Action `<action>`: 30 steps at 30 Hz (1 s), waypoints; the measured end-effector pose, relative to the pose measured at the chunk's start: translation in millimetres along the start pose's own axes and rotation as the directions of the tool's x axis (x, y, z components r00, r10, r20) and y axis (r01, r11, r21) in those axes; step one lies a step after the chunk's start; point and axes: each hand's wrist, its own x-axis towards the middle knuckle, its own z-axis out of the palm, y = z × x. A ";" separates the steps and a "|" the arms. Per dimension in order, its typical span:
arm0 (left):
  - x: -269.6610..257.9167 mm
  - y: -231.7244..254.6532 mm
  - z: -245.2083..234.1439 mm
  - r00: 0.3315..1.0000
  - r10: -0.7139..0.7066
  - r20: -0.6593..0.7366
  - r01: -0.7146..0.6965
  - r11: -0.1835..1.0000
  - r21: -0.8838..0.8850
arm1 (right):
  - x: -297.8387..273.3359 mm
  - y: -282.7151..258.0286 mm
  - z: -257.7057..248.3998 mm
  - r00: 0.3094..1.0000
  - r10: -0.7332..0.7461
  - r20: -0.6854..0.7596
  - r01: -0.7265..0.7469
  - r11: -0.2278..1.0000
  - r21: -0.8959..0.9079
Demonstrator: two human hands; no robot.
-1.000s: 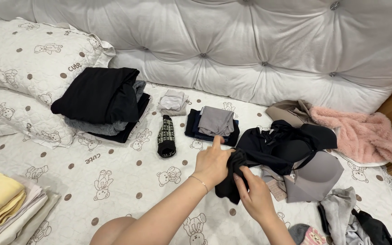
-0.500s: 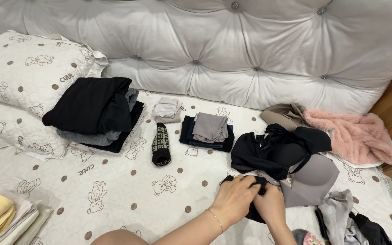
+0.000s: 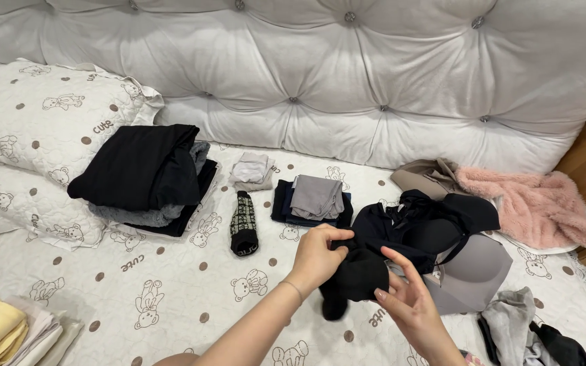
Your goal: Folding and organizing various items of underwear, bras, and socks on a bed.
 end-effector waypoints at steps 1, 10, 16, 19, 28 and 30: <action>-4.3 3.5 -2.7 1.000 0.000 0.000 0.000 1.000 0.002 | 2.0 5.3 -1.1 1.000 0.000 0.001 0.000 1.000 0.002; -23.2 -9.7 21.5 0.958 0.198 0.208 -0.165 0.972 -0.165 | 13.6 52.7 -26.9 0.949 -0.072 -0.307 0.049 0.996 -0.081; -38.2 3.4 28.8 0.940 0.142 0.311 -0.090 0.980 -0.178 | 5.5 29.5 -6.1 0.912 -0.302 -0.278 0.125 0.849 -0.513; -45.3 11.0 26.4 0.916 0.113 0.385 -0.003 0.961 -0.275 | 4.1 18.1 -2.6 0.948 0.134 -0.291 -0.134 0.991 0.019; -78.6 -11.2 75.8 0.780 0.540 0.317 -0.575 0.818 0.021 | 14.9 82.8 -54.7 0.876 -0.250 -0.412 -0.078 0.770 -0.633; -97.4 -16.5 92.3 0.755 0.488 0.437 -0.521 0.852 -0.050 | 22.1 107.0 -87.9 0.828 -0.304 -0.471 -0.259 0.537 -0.803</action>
